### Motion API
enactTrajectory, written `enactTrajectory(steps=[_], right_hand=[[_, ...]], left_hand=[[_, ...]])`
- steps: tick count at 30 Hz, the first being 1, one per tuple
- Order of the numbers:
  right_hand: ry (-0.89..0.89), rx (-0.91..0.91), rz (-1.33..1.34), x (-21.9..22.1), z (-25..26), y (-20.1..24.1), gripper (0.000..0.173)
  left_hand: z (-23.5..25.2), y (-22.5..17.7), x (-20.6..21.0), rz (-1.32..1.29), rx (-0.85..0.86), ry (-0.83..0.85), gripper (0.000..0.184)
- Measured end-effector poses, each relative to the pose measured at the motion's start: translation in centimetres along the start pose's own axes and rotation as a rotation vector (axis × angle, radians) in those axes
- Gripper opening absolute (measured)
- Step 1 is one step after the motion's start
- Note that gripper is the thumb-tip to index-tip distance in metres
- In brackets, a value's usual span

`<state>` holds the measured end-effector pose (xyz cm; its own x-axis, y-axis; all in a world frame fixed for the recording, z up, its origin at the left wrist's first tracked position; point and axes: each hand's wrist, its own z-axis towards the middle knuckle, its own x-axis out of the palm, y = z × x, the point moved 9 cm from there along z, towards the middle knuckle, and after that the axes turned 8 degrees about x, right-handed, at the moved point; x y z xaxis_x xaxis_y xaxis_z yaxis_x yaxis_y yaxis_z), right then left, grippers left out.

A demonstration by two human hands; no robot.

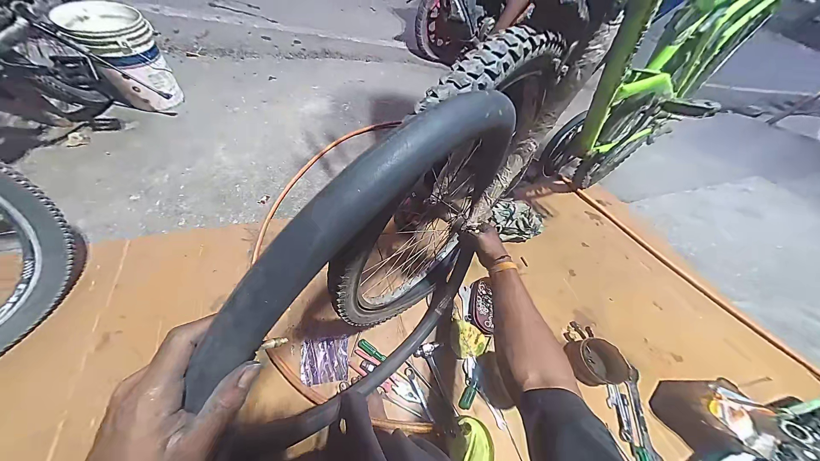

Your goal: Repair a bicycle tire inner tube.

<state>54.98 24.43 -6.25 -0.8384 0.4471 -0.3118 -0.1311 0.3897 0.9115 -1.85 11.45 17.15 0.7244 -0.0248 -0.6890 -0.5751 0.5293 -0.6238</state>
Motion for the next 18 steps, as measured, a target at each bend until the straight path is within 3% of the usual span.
enactTrajectory(steps=[2,5,12,18], right_hand=[[0.066,-0.031,0.015,-0.2,0.8,1.2,0.043],[0.061,-0.076,0.071,-0.2,0.8,2.5,0.05],[0.089,0.075,0.071,0.2,0.8,1.1,0.046],[0.279,0.137,0.019,1.2,0.4,1.2,0.035]], left_hand=[[-0.1,0.2,0.0,0.008,-0.013,0.001,0.061],[-0.2,0.8,-0.1,0.016,-0.03,-0.015,0.062],[-0.7,1.7,-0.1,-0.017,-0.055,-0.055,0.063],[-1.7,1.8,-0.1,0.096,-0.097,-0.044,0.056]])
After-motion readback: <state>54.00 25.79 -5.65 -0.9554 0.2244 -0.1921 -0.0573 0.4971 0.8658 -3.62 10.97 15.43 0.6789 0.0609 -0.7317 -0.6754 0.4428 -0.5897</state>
